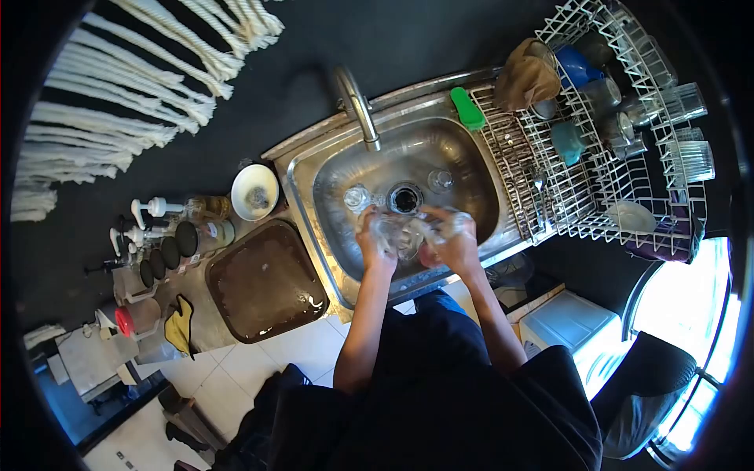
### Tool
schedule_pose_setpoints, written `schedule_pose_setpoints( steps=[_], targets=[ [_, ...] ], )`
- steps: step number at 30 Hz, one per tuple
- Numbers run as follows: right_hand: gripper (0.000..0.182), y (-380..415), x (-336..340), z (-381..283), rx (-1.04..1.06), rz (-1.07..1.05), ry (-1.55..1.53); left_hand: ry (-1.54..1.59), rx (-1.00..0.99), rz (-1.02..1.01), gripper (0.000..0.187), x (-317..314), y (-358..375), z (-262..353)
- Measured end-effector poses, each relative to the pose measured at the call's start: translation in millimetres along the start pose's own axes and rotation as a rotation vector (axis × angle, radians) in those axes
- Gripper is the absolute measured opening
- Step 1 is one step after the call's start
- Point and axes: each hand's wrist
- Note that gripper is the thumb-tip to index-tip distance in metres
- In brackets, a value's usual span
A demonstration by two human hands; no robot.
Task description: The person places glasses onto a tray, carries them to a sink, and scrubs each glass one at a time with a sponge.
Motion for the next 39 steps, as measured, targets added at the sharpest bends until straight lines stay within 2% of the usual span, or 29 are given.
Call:
schedule_pose_setpoints(
  steps=[1,3,4,5,7,9,10,11,12,14,16,19,21,22,23,24,25,26,27,29,30,31,32,33,35,36,37,38,39],
  targets=[
    [0.027,-2,22,-28,-0.218,-0.054,-0.241,0.064,-0.002,-0.038,0.019,2,-6,7],
    [0.02,5,24,-46,-0.266,0.262,-0.555,0.114,0.028,0.013,0.019,-38,24,30],
    [0.019,5,20,-51,-0.183,0.426,-0.509,0.18,-0.011,-0.031,0.019,-44,27,34],
    [0.017,9,17,-62,-0.174,0.486,-0.581,0.244,-0.049,-0.079,0.02,-49,31,38],
    [0.017,13,3,-80,-0.056,0.49,-0.799,0.295,-0.041,-0.124,0.022,-65,46,39],
    [0.018,14,-10,-97,0.213,0.515,-0.425,0.111,-0.142,-0.049,0.024,-82,62,38],
    [0.022,21,-16,-100,0.325,0.453,-0.37,0.052,-0.193,-0.196,0.029,-71,50,36],
    [0.027,28,-20,-102,0.434,0.389,-0.314,0.305,0.134,-0.328,0.032,-64,51,38],
    [0.027,30,-17,-103,0.441,0.385,-0.317,0.293,0.114,-0.329,0.032,-67,56,44],
    [0.034,33,-8,-101,0.445,0.035,-0.284,0.282,0.089,-0.332,0.033,-75,69,52],
    [0.034,33,2,-101,0.481,0.015,-0.273,0.288,-0.064,-0.392,0.038,-88,92,57],
    [0.029,32,-4,-96,0.519,0.052,-0.156,0.246,-0.045,-0.537,0.043,-89,96,60],
    [0.029,33,-7,-93,0.167,-0.146,-0.768,0.219,-0.032,-0.589,0.049,-84,95,62],
    [0.03,34,-1,-98,-0.137,-0.342,-1.495,0.212,-0.011,-0.721,0.053,-84,98,63],
    [0.03,39,8,-105,-0.135,-0.344,-1.498,0.204,0.012,-0.852,0.057,-84,100,64],
    [0.029,47,18,-112,-0.287,-0.35,-1.639,0.184,0.089,-0.922,0.068,-82,100,67],
    [0.028,52,23,-115,-0.444,-0.355,-1.772,0.185,0.087,-0.923,0.068,-82,100,71],
    [0.028,54,23,-114,-0.443,-0.359,-1.771,0.122,0.151,-0.995,0.071,-83,101,75],
    [0.029,55,22,-112,-0.098,-0.155,-1.251,0.057,0.216,-1.068,0.075,-85,103,77],
    [0.031,52,17,-105,0.496,0.232,-0.141,0.014,0.214,-1.042,0.078,-88,111,73],
    [0.04,51,8,-103,0.102,-0.009,-0.991,-0.156,0.01,-0.878,0.078,-91,117,70],
    [0.04,51,8,-96,0.101,-0.008,-0.992,-0.318,-0.189,-0.697,0.078,-93,125,68],
    [0.043,48,12,-89,0.28,0.034,-0.739,-0.441,-0.27,-0.593,0.063,-94,135,72],
    [0.045,44,16,-88,0.45,0.075,-0.479,-0.44,-0.268,-0.591,0.063,-105,141,73],
    [0.046,40,7,-83,0.512,0.018,-0.395,-0.03,-0.31,-0.359,0.044,-127,147,75],
    [0.041,36,11,-87,0.547,-0.021,-0.32,-0.013,-0.366,-0.368,0.024,-127,144,77],
    [0.036,36,15,-92,0.574,-0.064,-0.244,-0.013,-0.365,-0.371,0.024,-124,140,79],
    [0.04,35,24,-95,0.727,0.081,-0.209,-0.013,-0.385,-0.399,0.019,-117,137,81],
    [0.04,38,21,-97,0.731,0.083,-0.21,-0.012,-0.409,-0.432,0.016,-114,133,84]
  ],
)
Point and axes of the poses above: each hand's wrist, its own y-axis away from the middle knuckle, its own x-axis out of the back of the hand, z = x × y, and after that the axes turned 12 degrees about y, right-handed
